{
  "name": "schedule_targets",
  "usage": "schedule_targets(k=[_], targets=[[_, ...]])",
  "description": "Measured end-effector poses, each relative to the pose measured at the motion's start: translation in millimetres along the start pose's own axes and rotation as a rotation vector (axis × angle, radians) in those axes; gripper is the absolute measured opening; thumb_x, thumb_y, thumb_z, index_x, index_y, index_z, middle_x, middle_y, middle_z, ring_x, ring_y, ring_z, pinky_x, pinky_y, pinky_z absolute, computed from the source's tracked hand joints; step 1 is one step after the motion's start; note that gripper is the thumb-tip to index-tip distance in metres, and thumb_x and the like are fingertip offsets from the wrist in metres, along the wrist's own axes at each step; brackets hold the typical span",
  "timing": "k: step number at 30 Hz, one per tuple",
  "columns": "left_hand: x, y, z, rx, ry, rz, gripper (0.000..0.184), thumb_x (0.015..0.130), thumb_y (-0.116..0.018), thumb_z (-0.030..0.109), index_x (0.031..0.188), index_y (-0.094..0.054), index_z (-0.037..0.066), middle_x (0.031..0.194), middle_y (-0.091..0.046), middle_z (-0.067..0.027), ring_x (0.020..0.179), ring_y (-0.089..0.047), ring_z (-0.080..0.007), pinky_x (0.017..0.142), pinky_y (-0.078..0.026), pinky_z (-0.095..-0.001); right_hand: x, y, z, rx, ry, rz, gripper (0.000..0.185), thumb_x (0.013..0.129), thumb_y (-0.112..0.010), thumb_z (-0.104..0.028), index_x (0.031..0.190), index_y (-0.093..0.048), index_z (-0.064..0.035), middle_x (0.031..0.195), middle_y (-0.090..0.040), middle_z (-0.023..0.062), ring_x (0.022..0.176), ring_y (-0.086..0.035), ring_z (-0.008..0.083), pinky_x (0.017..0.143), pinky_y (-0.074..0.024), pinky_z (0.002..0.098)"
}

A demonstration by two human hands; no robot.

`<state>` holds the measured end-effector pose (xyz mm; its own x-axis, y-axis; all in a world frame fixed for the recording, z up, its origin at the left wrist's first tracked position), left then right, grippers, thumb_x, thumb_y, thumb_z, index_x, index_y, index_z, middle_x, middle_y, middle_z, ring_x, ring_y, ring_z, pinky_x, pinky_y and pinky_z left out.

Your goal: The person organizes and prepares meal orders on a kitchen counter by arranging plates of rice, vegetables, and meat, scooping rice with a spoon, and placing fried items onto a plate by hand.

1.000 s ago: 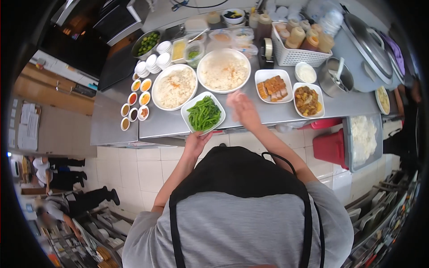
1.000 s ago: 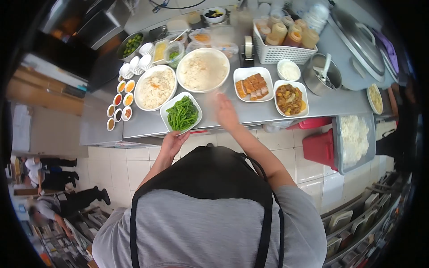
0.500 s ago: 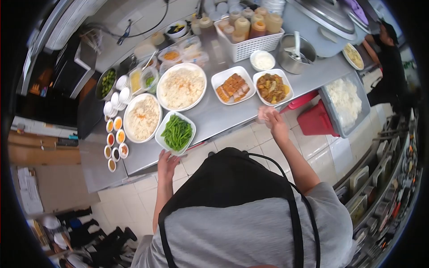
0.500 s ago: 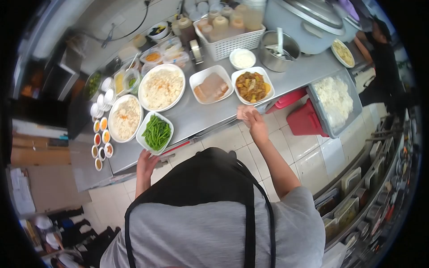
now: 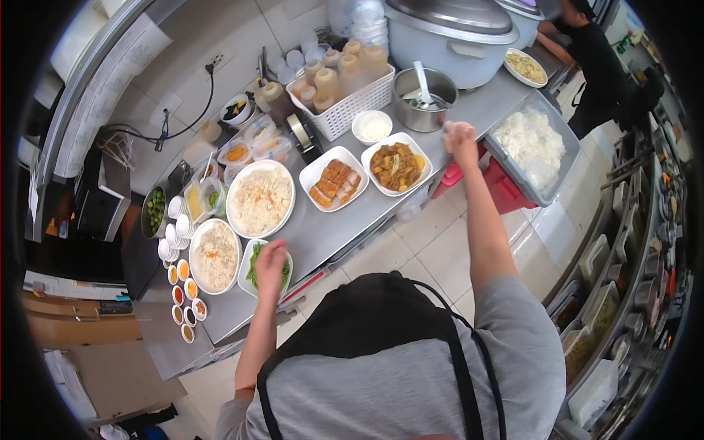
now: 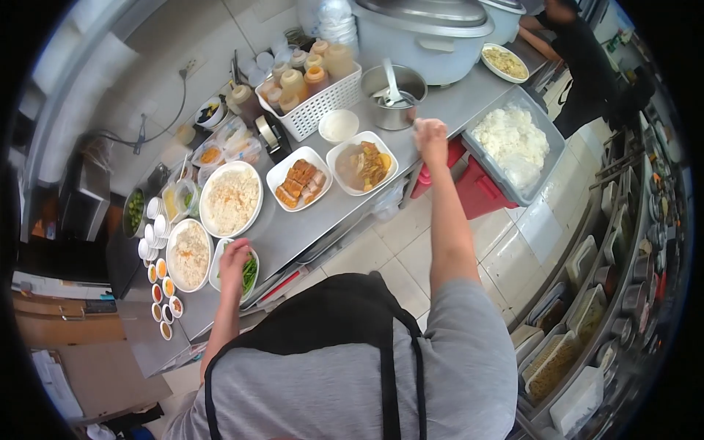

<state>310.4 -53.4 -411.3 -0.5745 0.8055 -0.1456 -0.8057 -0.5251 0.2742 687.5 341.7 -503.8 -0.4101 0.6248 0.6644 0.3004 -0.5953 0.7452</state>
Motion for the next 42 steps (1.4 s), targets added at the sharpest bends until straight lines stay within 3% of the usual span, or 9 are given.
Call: schedule_targets(k=[2, 11, 14, 16, 17, 19, 25, 28, 42], targets=[[7, -41, -3, 0.003, 0.063, -0.245, 0.026, 0.085, -0.053, 0.015, 0.106, -0.056, 0.001, 0.097, -0.059, -0.0056, 0.087, -0.056, -0.0132, 0.075, -0.045, -0.0253, -7, -21, -18, 0.044, -0.335, -0.173, 0.036, 0.076, -0.053, -0.012, 0.112, -0.05, -0.0131, 0.103, -0.049, 0.0118, 0.103, -0.046, 0.03, 0.08, -0.044, 0.0393], [41, -190, -1, -0.129, 0.248, -0.646, 0.045, 0.089, -0.048, 0.019, 0.127, -0.034, -0.003, 0.112, -0.053, -0.0141, 0.096, -0.056, -0.0196, 0.082, -0.047, -0.0301, -70, 47, -70, 0.298, -0.104, -0.213, 0.042, 0.07, -0.049, -0.002, 0.111, -0.05, -0.0116, 0.109, -0.051, 0.0144, 0.104, -0.051, 0.0312, 0.079, -0.0461, 0.0367], [66, -228, 7, -0.521, 0.465, -0.597, 0.046, 0.089, -0.043, 0.012, 0.129, -0.026, -0.004, 0.117, -0.048, -0.0176, 0.1, -0.054, -0.0245, 0.085, -0.047, -0.0343, -89, 74, -76, 0.541, -0.377, -0.678, 0.038, 0.076, -0.047, -0.001, 0.112, -0.054, -0.0115, 0.107, -0.056, 0.012, 0.092, -0.056, 0.0297, 0.074, -0.0482, 0.0344], [83, -251, -2, -0.58, 0.437, -0.579, 0.045, 0.088, -0.042, 0.008, 0.128, -0.026, -0.005, 0.117, -0.047, -0.0187, 0.101, -0.054, -0.0264, 0.085, -0.048, -0.0358, -104, 91, -75, 1.048, -0.896, -0.859, 0.031, 0.084, -0.042, -0.007, 0.114, -0.052, -0.0082, 0.104, -0.059, 0.0097, 0.09, -0.058, 0.0245, 0.074, -0.0483, 0.0314], [87, -259, -1, -0.644, 0.41, -0.553, 0.044, 0.086, -0.04, 0.004, 0.126, -0.026, -0.006, 0.117, -0.047, -0.0199, 0.101, -0.054, -0.0283, 0.086, -0.048, -0.0373, -119, 87, -74, 1.046, -0.892, -0.859, 0.031, 0.084, -0.042, -0.007, 0.114, -0.052, -0.0082, 0.104, -0.059, 0.0097, 0.09, -0.058, 0.0245, 0.074, -0.0483, 0.0314], [92, -269, 0, -0.647, 0.415, -0.477, 0.042, 0.084, -0.04, 0.002, 0.123, -0.03, -0.007, 0.115, -0.048, -0.02, 0.101, -0.055, -0.0288, 0.086, -0.049, -0.0376, -144, 78, -70, 1.945, -1.297, -0.311, 0.031, 0.088, -0.04, -0.016, 0.117, -0.049, -0.0077, 0.108, -0.058, 0.0052, 0.096, -0.057, 0.0194, 0.077, -0.047, 0.033], [62, -250, 6, -0.578, 0.496, -0.623, 0.035, 0.079, -0.04, -0.004, 0.113, -0.041, -0.011, 0.111, -0.051, -0.0216, 0.099, -0.056, -0.0312, 0.087, -0.049, -0.0403, -92, 114, -85, 2.439, -1.404, -0.036, 0.032, 0.089, -0.043, -0.026, 0.114, -0.049, -0.0068, 0.111, -0.055, 0.0068, 0.097, -0.056, 0.0209, 0.085, -0.0452, 0.0381], [27, -248, 26, -0.583, 0.55, -0.742, 0.034, 0.078, -0.04, -0.005, 0.111, -0.043, -0.012, 0.111, -0.051, -0.0227, 0.1, -0.056, -0.0321, 0.087, -0.048, -0.0422, -78, 81, -106, 2.876, -1.025, -0.036, 0.035, 0.089, -0.043, -0.031, 0.114, -0.049, -0.0071, 0.111, -0.055, 0.0084, 0.1, -0.054, 0.022, 0.087, -0.0451, 0.0388], [82, -268, -24, -0.849, 0.548, -0.612, 0.039, 0.069, -0.04, -0.011, 0.108, -0.041, -0.011, 0.109, -0.05, -0.0213, 0.096, -0.057, -0.0342, 0.076, -0.054, -0.0443, -127, 103, -98, 2.481, -1.359, -0.458, 0.046, 0.09, -0.036, -0.022, 0.129, -0.03, 0.0007, 0.126, -0.042, 0.0209, 0.113, -0.045, 0.0342, 0.095, -0.0389, 0.0432]])
Point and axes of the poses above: each hand's wrist, its own x-axis towards the middle knuckle, its own y-axis out of the back of the hand, z = x × y, the point moved 1 cm from there along x, towards the middle knuckle
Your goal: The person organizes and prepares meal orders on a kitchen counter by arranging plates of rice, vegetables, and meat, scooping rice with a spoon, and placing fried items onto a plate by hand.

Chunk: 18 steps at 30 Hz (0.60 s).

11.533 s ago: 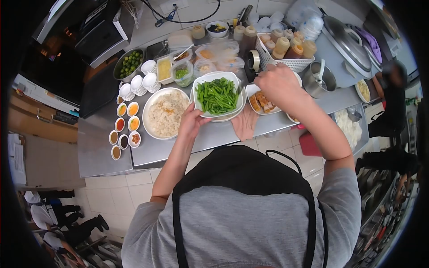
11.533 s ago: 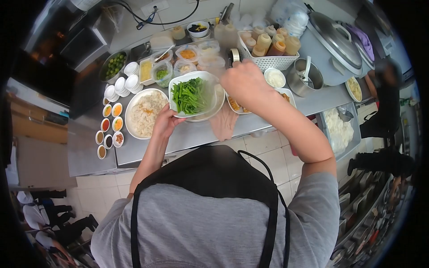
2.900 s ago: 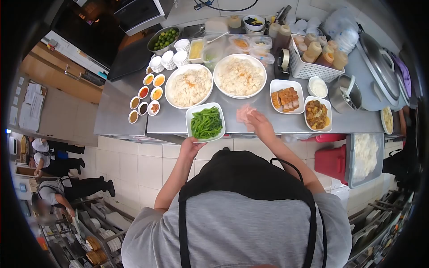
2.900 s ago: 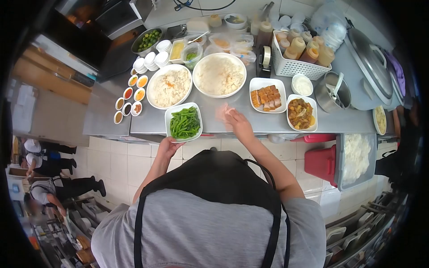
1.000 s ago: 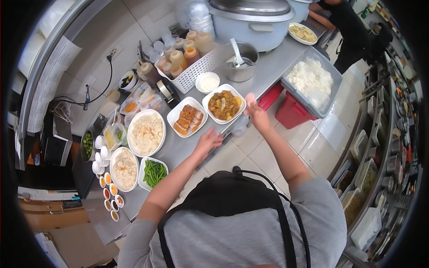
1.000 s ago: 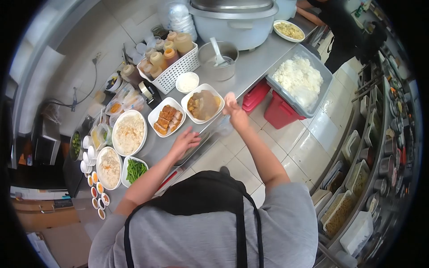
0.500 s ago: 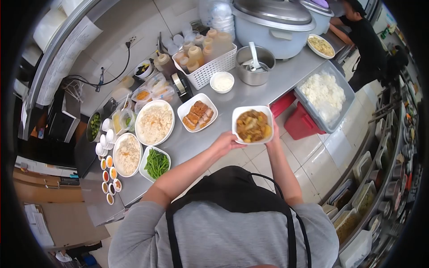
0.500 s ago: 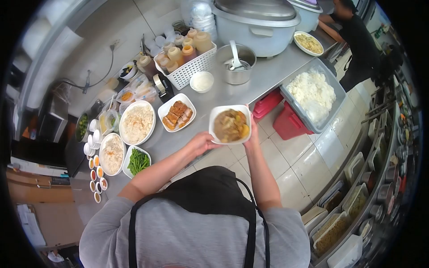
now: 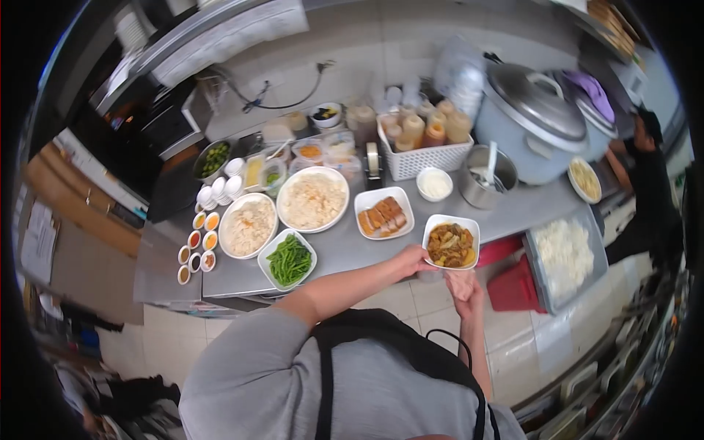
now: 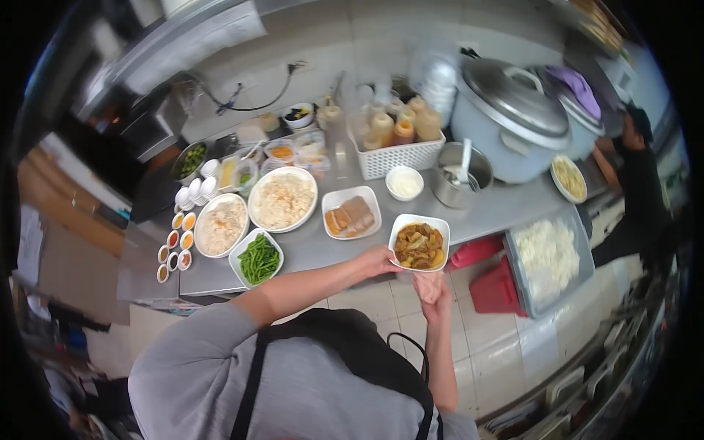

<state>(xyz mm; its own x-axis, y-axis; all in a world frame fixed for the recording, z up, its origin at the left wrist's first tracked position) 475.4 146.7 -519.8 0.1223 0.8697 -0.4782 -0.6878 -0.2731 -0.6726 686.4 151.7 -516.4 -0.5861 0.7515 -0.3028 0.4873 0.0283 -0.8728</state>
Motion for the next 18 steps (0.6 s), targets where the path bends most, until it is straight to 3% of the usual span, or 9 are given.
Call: schedule_targets(k=[4, 8, 10, 12, 13, 14, 16, 17, 18], targets=[[-9, -5, 8, 0.101, -0.158, 0.246, 0.038, 0.073, -0.041, -0.007, 0.111, -0.04, -0.007, 0.11, -0.05, -0.0181, 0.096, -0.057, -0.031, 0.076, -0.054, -0.0381, 8, 4, -32, -0.075, 0.133, 0.018, 0.045, 0.091, -0.036, -0.023, 0.129, -0.031, -0.0001, 0.124, -0.044, 0.0211, 0.109, -0.049, 0.034, 0.091, -0.0425, 0.041], [-10, -7, 15, 0.03, -0.187, 0.342, 0.037, 0.074, -0.038, -0.007, 0.11, -0.043, -0.003, 0.107, -0.051, -0.0136, 0.096, -0.056, -0.0261, 0.073, -0.056, -0.0374, 23, -16, -58, -0.318, 0.438, 0.058, 0.042, 0.092, -0.042, -0.028, 0.124, -0.04, -0.0015, 0.114, -0.052, 0.0122, 0.105, -0.051, 0.0241, 0.09, -0.0395, 0.0332], [-14, -11, 19, 0.032, -0.24, 0.346, 0.037, 0.075, -0.038, -0.007, 0.111, -0.043, 0.0, 0.107, -0.051, -0.0128, 0.095, -0.057, -0.0239, 0.073, -0.055, -0.036, 50, -18, -77, -0.659, 0.635, 0.198, 0.044, 0.091, -0.044, -0.027, 0.126, -0.04, 0.0002, 0.12, -0.047, 0.0162, 0.111, -0.046, 0.0273, 0.094, -0.0351, 0.0343], [-14, -13, 20, -0.011, -0.256, 0.37, 0.037, 0.076, -0.038, -0.006, 0.111, -0.042, 0.002, 0.108, -0.051, -0.0127, 0.096, -0.057, -0.0231, 0.074, -0.055, -0.0361, 105, 29, -111, -1.592, 0.966, 0.378, 0.045, 0.09, -0.045, -0.025, 0.128, -0.038, -0.002, 0.127, -0.038, 0.022, 0.117, -0.038, 0.0322, 0.097, -0.0308, 0.0357], [-7, -5, 14, -0.026, -0.285, 0.335, 0.033, 0.079, -0.042, -0.002, 0.111, -0.042, 0.003, 0.107, -0.051, -0.0127, 0.093, -0.057, -0.0237, 0.077, -0.054, -0.0361, 120, 30, -123, -1.812, 0.985, 0.287, 0.04, 0.088, -0.046, -0.023, 0.125, -0.043, -0.0065, 0.129, -0.033, 0.0266, 0.119, -0.034, 0.0364, 0.098, -0.0295, 0.0394], [-11, -5, 13, -0.03, -0.294, 0.338, 0.033, 0.079, -0.042, -0.002, 0.111, -0.042, 0.003, 0.107, -0.051, -0.0127, 0.093, -0.057, -0.0237, 0.077, -0.054, -0.0361, 130, 35, -123, -1.812, 0.989, 0.276, 0.04, 0.088, -0.046, -0.023, 0.125, -0.043, -0.0065, 0.129, -0.033, 0.0266, 0.119, -0.034, 0.0364, 0.098, -0.0295, 0.0394], [-21, -2, 12, -0.016, -0.265, 0.261, 0.03, 0.086, -0.044, 0.007, 0.114, -0.039, -0.001, 0.105, -0.05, -0.0139, 0.096, -0.055, -0.0258, 0.079, -0.052, -0.0351, 148, 44, -117, -2.177, 0.945, 0.344, 0.035, 0.085, -0.048, -0.019, 0.119, -0.049, -0.0098, 0.126, -0.035, 0.029, 0.117, -0.034, 0.0405, 0.098, -0.0288, 0.0421], [-24, 6, 12, 0.067, -0.175, 0.275, 0.028, 0.087, -0.047, 0.013, 0.111, -0.042, -0.001, 0.102, -0.053, -0.0144, 0.094, -0.056, -0.024, 0.079, -0.051, -0.0338, 144, 36, -106, -2.182, 1.111, 0.378, 0.036, 0.08, -0.05, -0.013, 0.116, -0.05, -0.0109, 0.12, -0.042, 0.025, 0.111, -0.038, 0.0434, 0.094, -0.032, 0.0454], [-28, 15, 9, 0.064, -0.183, 0.277, 0.028, 0.087, -0.047, 0.013, 0.111, -0.042, -0.001, 0.102, -0.053, -0.0144, 0.094, -0.056, -0.024, 0.079, -0.051, -0.0338, 139, 30, -97, -2.182, 1.118, 0.368, 0.036, 0.08, -0.05, -0.013, 0.116, -0.05, -0.0109, 0.12, -0.042, 0.025, 0.111, -0.038, 0.0434, 0.094, -0.032, 0.0454]])
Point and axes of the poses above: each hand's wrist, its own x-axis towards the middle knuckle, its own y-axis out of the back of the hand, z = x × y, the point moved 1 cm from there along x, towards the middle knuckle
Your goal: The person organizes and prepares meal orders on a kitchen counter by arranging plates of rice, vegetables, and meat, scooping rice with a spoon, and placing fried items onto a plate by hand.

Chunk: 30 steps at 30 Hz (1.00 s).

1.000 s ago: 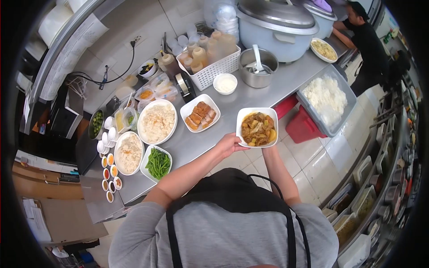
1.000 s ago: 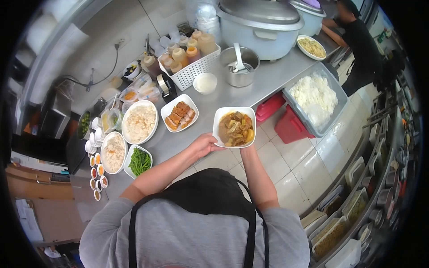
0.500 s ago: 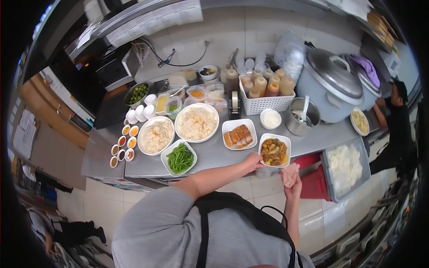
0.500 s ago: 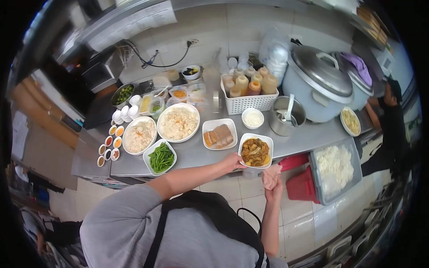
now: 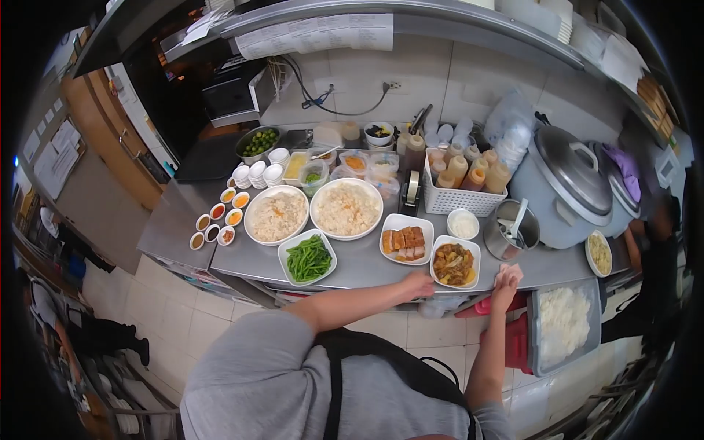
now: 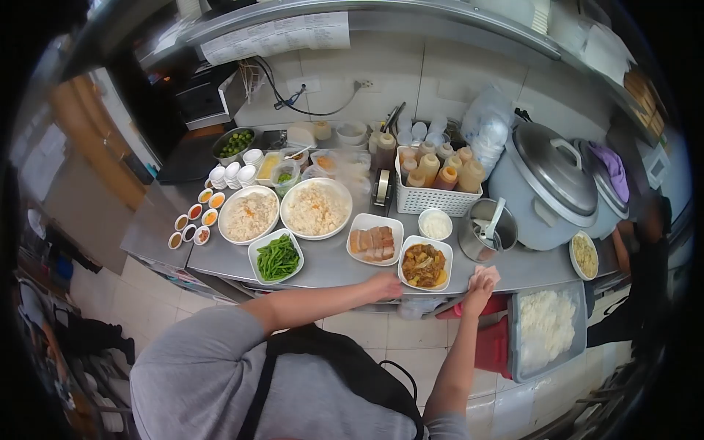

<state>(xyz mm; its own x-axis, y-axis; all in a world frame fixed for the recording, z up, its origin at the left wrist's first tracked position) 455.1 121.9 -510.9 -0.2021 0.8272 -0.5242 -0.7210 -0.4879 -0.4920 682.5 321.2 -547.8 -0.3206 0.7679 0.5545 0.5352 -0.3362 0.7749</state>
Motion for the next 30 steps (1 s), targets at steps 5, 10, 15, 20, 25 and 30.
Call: schedule_targets(k=[5, 10, 15, 20, 25, 30], targets=[[-52, 35, 7, 0.512, 0.053, -0.304, 0.031, 0.081, -0.06, 0.022, 0.104, -0.055, 0.002, 0.088, -0.057, -0.0094, 0.078, -0.059, -0.0193, 0.069, -0.051, -0.0323, -39, 35, -66, 0.053, 0.059, -0.192, 0.034, 0.071, -0.06, -0.011, 0.105, -0.057, -0.004, 0.103, -0.054, 0.0181, 0.093, -0.052, 0.0346, 0.08, -0.0407, 0.043], [-97, 36, 13, 1.063, -0.467, -0.221, 0.034, 0.073, -0.065, 0.024, 0.1, -0.059, 0.004, 0.079, -0.061, -0.0096, 0.065, -0.06, -0.0252, 0.062, -0.05, -0.034, -85, 62, -126, 0.822, -0.286, -0.795, 0.023, 0.077, -0.058, -0.002, 0.1, -0.061, 0.0013, 0.081, -0.065, 0.011, 0.069, -0.061, 0.0168, 0.063, -0.0475, 0.0282], [-109, 38, 42, 1.417, -0.618, -0.204, 0.028, 0.067, -0.066, 0.021, 0.09, -0.063, 0.006, 0.074, -0.06, -0.0167, 0.063, -0.057, -0.034, 0.06, -0.046, -0.039, -87, 103, -212, 1.246, -0.386, -0.874, 0.021, 0.075, -0.062, -0.001, 0.096, -0.062, 0.0023, 0.083, -0.064, 0.0071, 0.073, -0.058, 0.0091, 0.065, -0.0465, 0.0234], [-125, 78, 101, 1.308, -0.858, -0.13, 0.025, 0.071, -0.06, 0.014, 0.095, -0.063, 0.006, 0.082, -0.062, -0.0159, 0.069, -0.059, -0.0292, 0.066, -0.048, -0.0361, -65, 100, -269, 1.09, -0.223, -0.825, 0.02, 0.076, -0.062, -0.003, 0.096, -0.063, -0.0012, 0.091, -0.064, 0.0079, 0.079, -0.059, 0.0128, 0.067, -0.0457, 0.0223], [-183, 146, 256, 1.202, -0.866, 0.326, 0.033, 0.076, -0.063, 0.015, 0.107, -0.06, 0.008, 0.084, -0.062, -0.0114, 0.066, -0.057, -0.0169, 0.065, -0.047, -0.0301, -70, 70, -336, 0.753, 0.283, -0.54, 0.029, 0.076, -0.061, -0.008, 0.105, -0.059, -0.0054, 0.108, -0.055, 0.0195, 0.098, -0.055, 0.0291, 0.08, -0.0454, 0.0324], [-271, 169, 397, 1.321, -1.273, 0.528, 0.024, 0.077, -0.063, 0.017, 0.096, -0.063, 0.003, 0.094, -0.062, -0.0124, 0.082, -0.059, -0.0232, 0.073, -0.046, -0.0312, -111, -1, -362, 0.326, 0.592, -0.418, 0.035, 0.073, -0.055, -0.005, 0.108, -0.054, -0.0017, 0.115, -0.047, 0.0247, 0.109, -0.045, 0.0414, 0.092, -0.0387, 0.0418]])
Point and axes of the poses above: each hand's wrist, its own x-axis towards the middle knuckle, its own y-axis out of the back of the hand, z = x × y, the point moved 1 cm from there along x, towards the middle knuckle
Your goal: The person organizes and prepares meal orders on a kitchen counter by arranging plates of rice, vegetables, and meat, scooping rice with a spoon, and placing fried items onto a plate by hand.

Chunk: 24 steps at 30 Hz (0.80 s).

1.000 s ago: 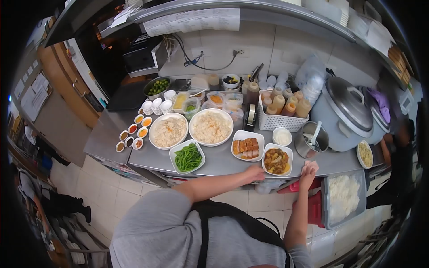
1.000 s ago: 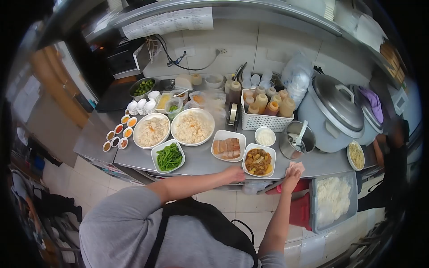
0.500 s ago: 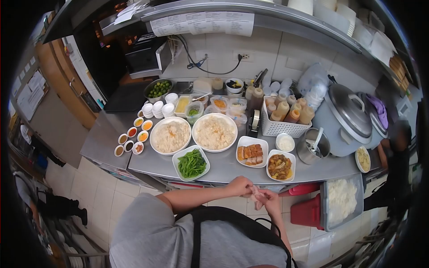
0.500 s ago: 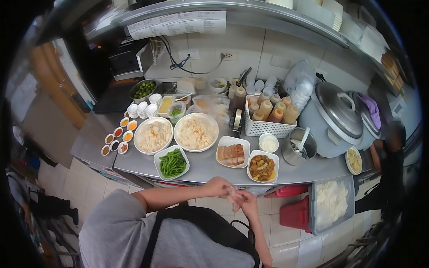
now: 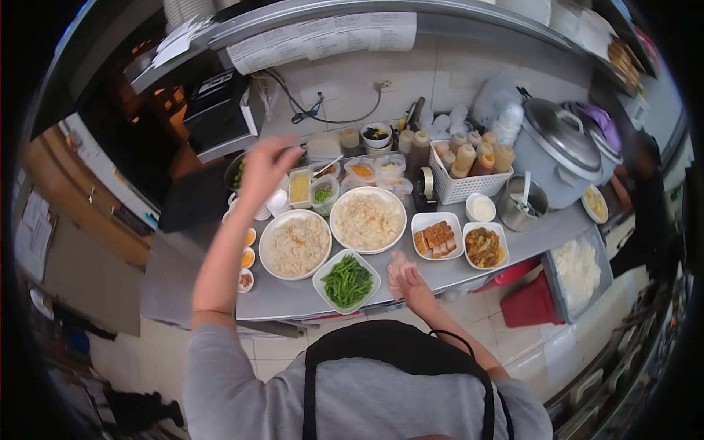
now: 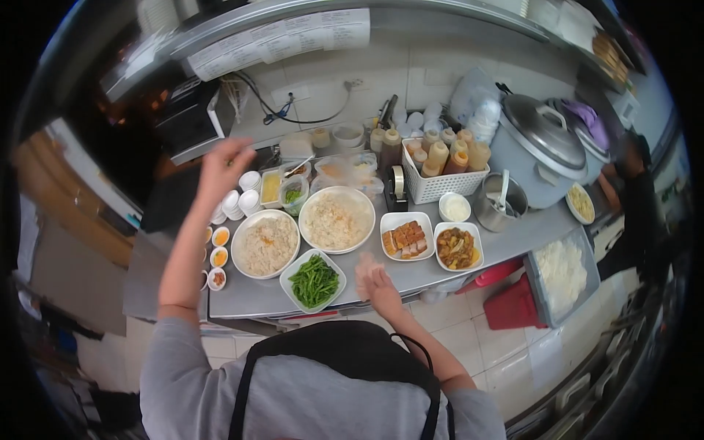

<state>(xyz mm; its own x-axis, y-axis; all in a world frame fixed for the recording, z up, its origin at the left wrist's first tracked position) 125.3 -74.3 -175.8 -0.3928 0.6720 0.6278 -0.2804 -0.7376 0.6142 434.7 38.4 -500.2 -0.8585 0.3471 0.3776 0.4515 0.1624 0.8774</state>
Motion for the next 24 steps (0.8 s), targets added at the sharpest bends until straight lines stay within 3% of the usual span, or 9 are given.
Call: schedule_targets(k=[1, 5, 10, 14, 16, 18, 20, 24], targets=[[15, 22, 8, 0.23, -0.205, 0.079, 0.021, 0.077, -0.063, 0.011, 0.096, -0.062, 0.003, 0.095, -0.062, -0.0109, 0.084, -0.059, -0.0212, 0.075, -0.046, -0.0299, 5, -6, -2, -0.003, -0.029, 0.009, 0.035, 0.073, -0.055, -0.005, 0.108, -0.054, -0.0017, 0.115, -0.047, 0.0247, 0.109, -0.045, 0.0414, 0.092, -0.0387, 0.0418], [80, 73, 16, 0.488, -0.673, 0.148, 0.021, 0.077, -0.061, 0.015, 0.092, -0.061, 0.001, 0.099, -0.059, -0.0122, 0.094, -0.052, -0.0287, 0.081, -0.042, -0.0363, 28, -25, 0, -0.004, -0.141, 0.155, 0.037, 0.071, -0.054, -0.003, 0.108, -0.055, -0.0005, 0.116, -0.047, 0.0252, 0.109, -0.044, 0.0419, 0.093, -0.037, 0.0432], [159, 110, 15, 0.543, -0.845, 0.541, 0.014, 0.077, -0.06, 0.012, 0.087, -0.06, 0.002, 0.089, -0.058, -0.0109, 0.083, -0.053, -0.0298, 0.075, -0.043, -0.0357, 37, -33, -6, 0.002, -0.191, 0.329, 0.036, 0.073, -0.052, -0.003, 0.109, -0.055, -0.0048, 0.116, -0.048, 0.0241, 0.111, -0.043, 0.0402, 0.094, -0.036, 0.0413], [191, 105, 8, 0.429, -0.751, 0.631, 0.016, 0.082, -0.055, 0.017, 0.086, -0.062, 0.003, 0.087, -0.06, -0.0123, 0.081, -0.055, -0.0287, 0.071, -0.043, -0.0353, 39, -31, -9, 0.037, -0.245, 0.377, 0.034, 0.073, -0.056, -0.004, 0.106, -0.059, -0.0089, 0.115, -0.049, 0.0215, 0.108, -0.046, 0.0389, 0.092, -0.0389, 0.0421], [199, 103, 6, 0.426, -0.463, 0.548, 0.026, 0.083, -0.053, 0.026, 0.086, -0.062, 0.002, 0.083, -0.061, -0.0137, 0.078, -0.057, -0.0303, 0.069, -0.044, -0.0356, 39, -29, -10, 0.019, -0.252, 0.367, 0.032, 0.073, -0.056, -0.005, 0.105, -0.059, -0.0088, 0.114, -0.05, 0.0211, 0.107, -0.046, 0.0386, 0.092, -0.0388, 0.0418], [203, 106, 7, 0.359, -0.422, 0.535, 0.033, 0.082, -0.053, 0.032, 0.084, -0.063, 0.0, 0.079, -0.062, -0.0151, 0.074, -0.058, -0.0312, 0.068, -0.044, -0.0364, 39, -29, -10, 0.015, -0.26, 0.373, 0.031, 0.074, -0.056, -0.005, 0.105, -0.059, -0.0091, 0.113, -0.051, 0.0206, 0.107, -0.047, 0.0384, 0.092, -0.0387, 0.0418], [200, 112, 12, 0.271, -0.318, 0.349, 0.034, 0.081, -0.055, 0.034, 0.083, -0.064, 0.001, 0.076, -0.062, -0.0148, 0.071, -0.059, -0.03, 0.067, -0.045, -0.0354, 39, -29, -11, 0.016, -0.257, 0.375, 0.031, 0.074, -0.056, -0.006, 0.104, -0.059, -0.0094, 0.113, -0.051, 0.0201, 0.107, -0.047, 0.0382, 0.092, -0.0387, 0.0418], [202, 112, 9, 0.314, -0.414, 0.405, 0.034, 0.079, -0.057, 0.035, 0.082, -0.065, 0.002, 0.072, -0.062, -0.0144, 0.068, -0.06, -0.0286, 0.065, -0.045, -0.0336, 42, -25, -15, 0.02, -0.276, 0.363, 0.028, 0.076, -0.056, -0.005, 0.103, -0.06, -0.009, 0.112, -0.053, 0.0204, 0.106, -0.049, 0.0375, 0.09, -0.0401, 0.0412]])
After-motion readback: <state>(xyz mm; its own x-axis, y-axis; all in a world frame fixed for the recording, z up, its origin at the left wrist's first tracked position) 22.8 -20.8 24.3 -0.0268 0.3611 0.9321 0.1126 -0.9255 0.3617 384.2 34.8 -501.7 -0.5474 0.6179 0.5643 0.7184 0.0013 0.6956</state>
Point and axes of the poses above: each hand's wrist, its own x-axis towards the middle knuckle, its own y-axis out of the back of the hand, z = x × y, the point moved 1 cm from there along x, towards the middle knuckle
